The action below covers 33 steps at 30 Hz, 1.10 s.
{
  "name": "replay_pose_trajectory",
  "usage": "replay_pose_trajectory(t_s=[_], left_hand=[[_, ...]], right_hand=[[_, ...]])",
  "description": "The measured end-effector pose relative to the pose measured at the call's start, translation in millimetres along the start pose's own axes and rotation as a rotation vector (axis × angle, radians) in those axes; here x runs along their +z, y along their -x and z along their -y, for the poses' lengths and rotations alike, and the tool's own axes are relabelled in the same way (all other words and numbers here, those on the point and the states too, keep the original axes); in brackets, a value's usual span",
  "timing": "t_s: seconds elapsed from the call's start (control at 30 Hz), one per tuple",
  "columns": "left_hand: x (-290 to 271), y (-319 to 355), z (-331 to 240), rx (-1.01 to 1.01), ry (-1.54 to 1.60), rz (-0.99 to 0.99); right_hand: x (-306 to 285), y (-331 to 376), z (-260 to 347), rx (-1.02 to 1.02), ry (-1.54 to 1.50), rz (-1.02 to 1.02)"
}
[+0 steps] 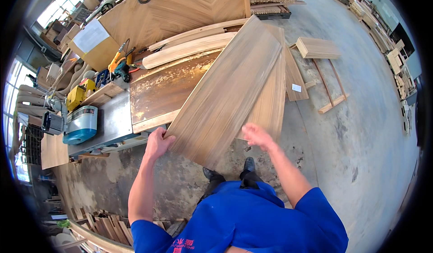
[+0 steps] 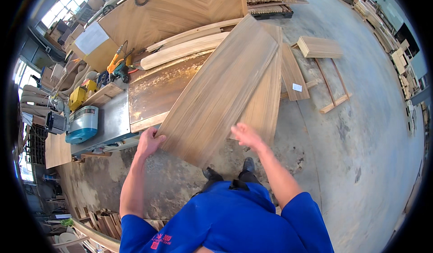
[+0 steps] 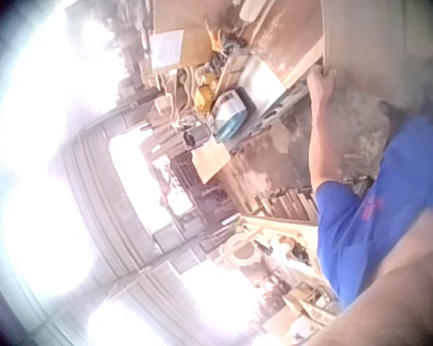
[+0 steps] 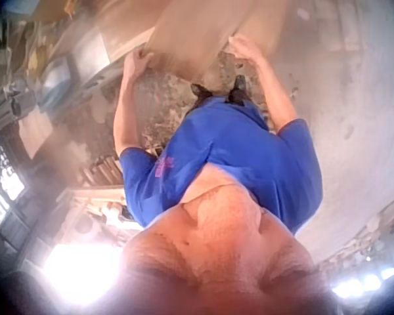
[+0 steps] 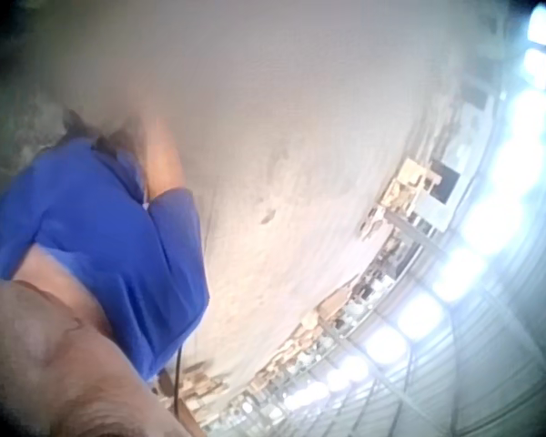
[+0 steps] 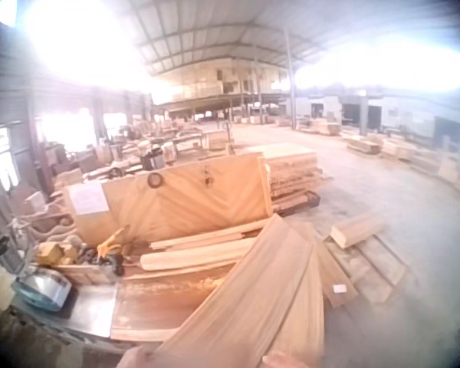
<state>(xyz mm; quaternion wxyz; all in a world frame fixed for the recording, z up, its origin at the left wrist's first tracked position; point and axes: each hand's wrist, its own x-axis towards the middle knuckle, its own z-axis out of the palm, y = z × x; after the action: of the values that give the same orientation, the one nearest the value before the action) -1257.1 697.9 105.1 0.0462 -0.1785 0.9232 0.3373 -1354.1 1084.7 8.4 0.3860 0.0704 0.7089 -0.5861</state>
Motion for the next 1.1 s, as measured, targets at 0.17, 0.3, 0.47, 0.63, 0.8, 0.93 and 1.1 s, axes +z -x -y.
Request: replay_pose_trajectory(t_s=[0.17,0.3,0.47,0.63,0.8,0.93,1.1], left_hand=[[-31,82,-52,0.497,-0.219,-0.201],[-6,128,-39,0.718,-0.487,-0.14],[7,139,19,0.579,-0.382,-0.201],[-23,163,71,-0.114,0.182,-0.245],[-1,189,208,-0.667,1.148,-0.207],[-6,230,234,-0.875,1.411,-0.479],[19,315,271,-0.99,1.448,-0.874]], right_hand=[[-4,-5,67,-0.218,-0.838,0.079],[-8,-5,87,-0.469,-1.042,0.146],[36,-10,43,-0.291,-1.019,-0.163],[104,-14,20,-0.271,-1.082,-0.032],[193,-20,42,-0.19,-0.992,0.209],[271,-35,49,-0.058,-0.861,0.372],[369,-52,45,0.14,-0.583,0.64]])
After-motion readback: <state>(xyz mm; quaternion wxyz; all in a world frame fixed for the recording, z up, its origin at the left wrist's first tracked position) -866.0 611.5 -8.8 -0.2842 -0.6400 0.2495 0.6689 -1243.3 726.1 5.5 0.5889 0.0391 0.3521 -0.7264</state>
